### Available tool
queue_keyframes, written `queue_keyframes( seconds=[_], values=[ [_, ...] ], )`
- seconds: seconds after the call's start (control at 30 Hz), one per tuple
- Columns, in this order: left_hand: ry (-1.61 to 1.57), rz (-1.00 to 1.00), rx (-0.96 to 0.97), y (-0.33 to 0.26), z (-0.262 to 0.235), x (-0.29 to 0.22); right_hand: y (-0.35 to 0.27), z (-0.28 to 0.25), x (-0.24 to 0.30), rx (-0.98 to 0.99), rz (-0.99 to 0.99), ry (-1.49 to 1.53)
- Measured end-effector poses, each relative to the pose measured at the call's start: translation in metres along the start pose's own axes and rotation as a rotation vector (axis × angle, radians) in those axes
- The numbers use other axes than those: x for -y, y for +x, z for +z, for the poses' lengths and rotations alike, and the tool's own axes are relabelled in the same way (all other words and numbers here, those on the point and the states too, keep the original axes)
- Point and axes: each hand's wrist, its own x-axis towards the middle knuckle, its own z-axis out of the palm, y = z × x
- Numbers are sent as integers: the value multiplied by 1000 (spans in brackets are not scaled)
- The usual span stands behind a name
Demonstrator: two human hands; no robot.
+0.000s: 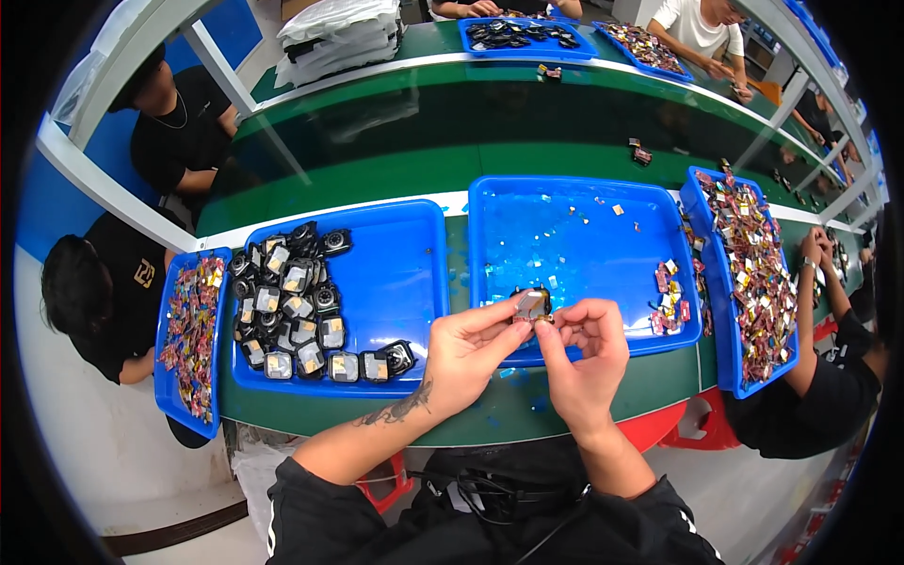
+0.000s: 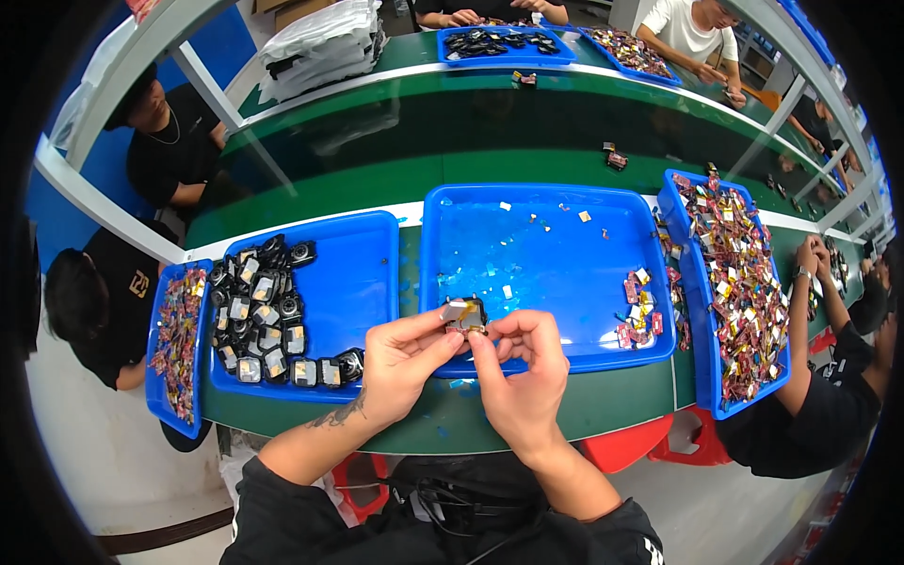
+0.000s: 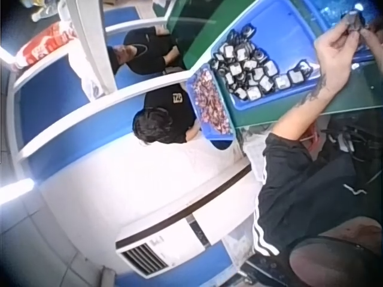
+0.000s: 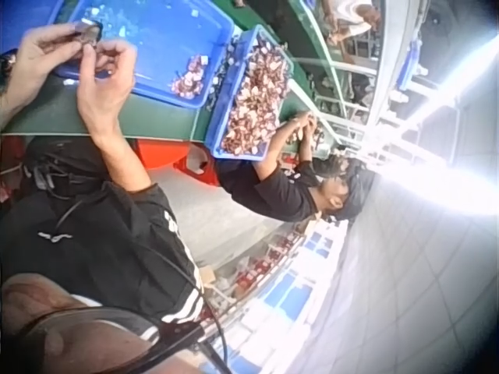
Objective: Assembling small electronic components by inserting small parts into a black housing at a workbench.
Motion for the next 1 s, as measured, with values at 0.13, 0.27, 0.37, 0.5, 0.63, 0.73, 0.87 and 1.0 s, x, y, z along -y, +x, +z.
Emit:
queue_keyframes(
  seconds=[0.13, 0.27, 0.37, 0.5, 0.63, 0.73, 0.87, 1.0],
  values=[
    [-25, 3, 23, 2, 1, 0, 4, 0, 1, 37, -11, -52],
    [-57, 12, -15, 3, 6, -6, 10, 4, 7, 57, 30, -111],
    [-141, 11, -84, 6, 6, -2, 14, 9, 3, 122, -7, -103],
    [-184, 19, -77, 13, 11, 3, 26, 3, 3, 191, -379, -389],
    [64, 95, -299, 16, -16, -18, 77, 27, 5, 381, -178, -245],
    [628, 628, -74, -12, -25, -96, 176, 37, -31, 407, -157, -387],
    [647, 1051, -16, -100, -4, -189, 265, 81, -59, 500, 195, -343],
    [1056, 1130, -259, -150, 26, -229, 267, 99, -116, 516, -92, -832]
  ],
)
